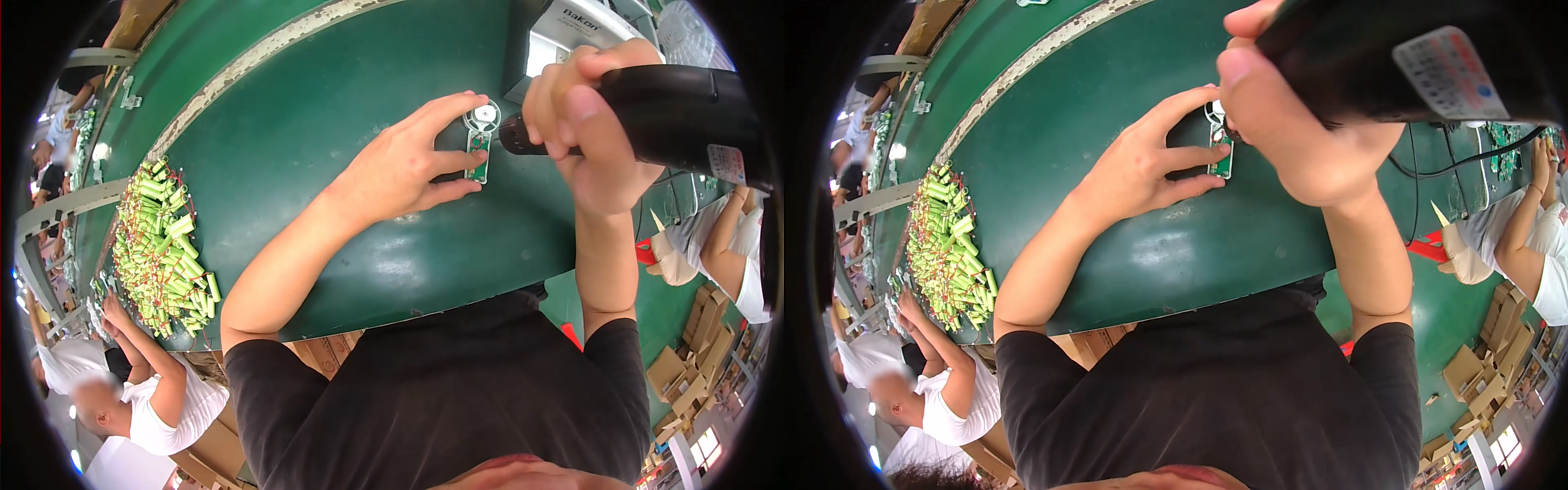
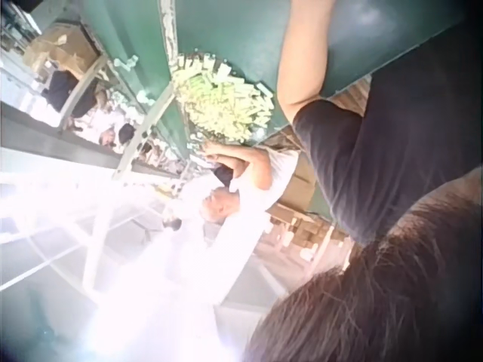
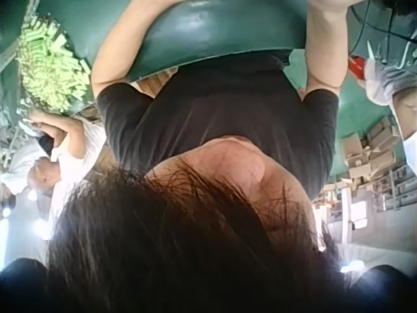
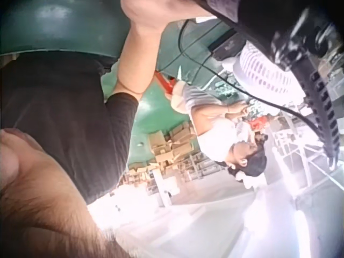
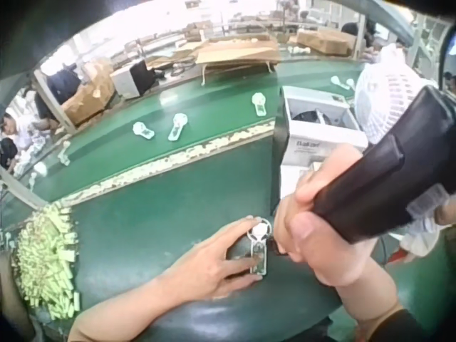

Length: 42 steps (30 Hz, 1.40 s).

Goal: Assembling small electronic components onto printed circuit boards using an electric screwdriver.

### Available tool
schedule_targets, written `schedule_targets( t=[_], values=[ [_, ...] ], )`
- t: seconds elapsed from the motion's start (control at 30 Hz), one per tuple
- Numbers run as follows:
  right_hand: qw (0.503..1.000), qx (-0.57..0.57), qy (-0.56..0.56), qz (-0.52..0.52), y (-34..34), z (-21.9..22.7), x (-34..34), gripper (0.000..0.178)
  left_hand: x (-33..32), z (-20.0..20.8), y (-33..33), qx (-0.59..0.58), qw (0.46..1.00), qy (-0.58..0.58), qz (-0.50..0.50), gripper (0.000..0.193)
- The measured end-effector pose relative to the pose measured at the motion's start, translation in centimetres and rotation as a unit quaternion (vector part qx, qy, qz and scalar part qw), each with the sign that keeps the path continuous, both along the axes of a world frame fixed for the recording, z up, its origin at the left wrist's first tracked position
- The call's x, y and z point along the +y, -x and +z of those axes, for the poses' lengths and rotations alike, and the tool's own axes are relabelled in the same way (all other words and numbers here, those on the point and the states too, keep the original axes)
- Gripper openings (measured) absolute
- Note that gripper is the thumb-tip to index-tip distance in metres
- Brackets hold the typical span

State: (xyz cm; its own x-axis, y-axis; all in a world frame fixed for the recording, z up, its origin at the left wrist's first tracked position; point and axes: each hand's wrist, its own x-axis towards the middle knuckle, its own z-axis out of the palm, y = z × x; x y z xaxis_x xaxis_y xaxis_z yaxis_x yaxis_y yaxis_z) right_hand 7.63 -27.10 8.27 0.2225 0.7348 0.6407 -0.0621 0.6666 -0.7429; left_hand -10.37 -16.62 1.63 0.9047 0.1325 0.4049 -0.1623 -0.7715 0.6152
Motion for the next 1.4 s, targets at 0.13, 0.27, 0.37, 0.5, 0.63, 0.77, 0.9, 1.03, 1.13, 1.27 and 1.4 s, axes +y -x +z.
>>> schedule_targets(
  t=[0.13, 0.27, 0.37, 0.5, 0.63, 0.77, 0.9, 1.03, 1.13, 1.27, 1.4],
  values=[
    [0.999, -0.042, 0.001, -0.016, 0.3, -0.5, 0.1, 0.031, -0.1, 0.1, 0.0, -0.001, 1.0, 0.0, 0.007, 0.028],
    [0.999, -0.035, -0.003, -0.031, 0.4, -0.8, 0.4, 0.032, -0.1, 0.0, -0.1, -0.001, 1.0, 0.003, 0.005, 0.028],
    [0.999, -0.022, 0.011, -0.024, 0.5, -1.1, 0.5, 0.032, -0.1, -0.1, -0.1, -0.005, 1.0, -0.001, 0.007, 0.028],
    [0.999, -0.036, 0.016, -0.032, 0.3, -1.3, 0.6, 0.031, -0.2, 0.0, -0.1, 0.0, 1.0, -0.002, 0.009, 0.028],
    [0.998, -0.021, 0.04, -0.032, 0.6, -1.5, 0.5, 0.022, -0.1, 0.0, -0.1, -0.007, 1.0, -0.01, 0.013, 0.028],
    [0.992, -0.083, 0.044, -0.082, 0.9, -1.5, 0.7, 0.02, -0.1, 0.1, -0.1, 0.008, 1.0, 0.01, 0.013, 0.029],
    [0.993, -0.066, 0.055, -0.081, 1.4, -1.3, 0.8, 0.02, -0.2, 0.2, -0.3, -0.003, 1.0, -0.011, 0.004, 0.027],
    [0.989, -0.007, 0.09, -0.118, 1.7, -0.6, 0.3, 0.019, -0.6, 1.0, -0.7, -0.005, 1.0, -0.027, 0.009, 0.028],
    [0.989, 0.043, 0.081, -0.118, 1.2, -0.7, -0.1, 0.017, 2.1, 1.7, -1.0, 0.029, 0.996, -0.068, 0.052, 0.03],
    [0.983, 0.029, 0.118, -0.134, 2.0, -2.6, 0.5, 0.028, 10.8, 0.8, -3.1, -0.014, 0.971, -0.158, 0.177, 0.033],
    [0.975, -0.092, 0.19, -0.068, 2.0, -2.7, 0.5, 0.051, 21.2, -1.6, -2.9, -0.085, 0.873, -0.251, 0.41, 0.038]
  ],
)
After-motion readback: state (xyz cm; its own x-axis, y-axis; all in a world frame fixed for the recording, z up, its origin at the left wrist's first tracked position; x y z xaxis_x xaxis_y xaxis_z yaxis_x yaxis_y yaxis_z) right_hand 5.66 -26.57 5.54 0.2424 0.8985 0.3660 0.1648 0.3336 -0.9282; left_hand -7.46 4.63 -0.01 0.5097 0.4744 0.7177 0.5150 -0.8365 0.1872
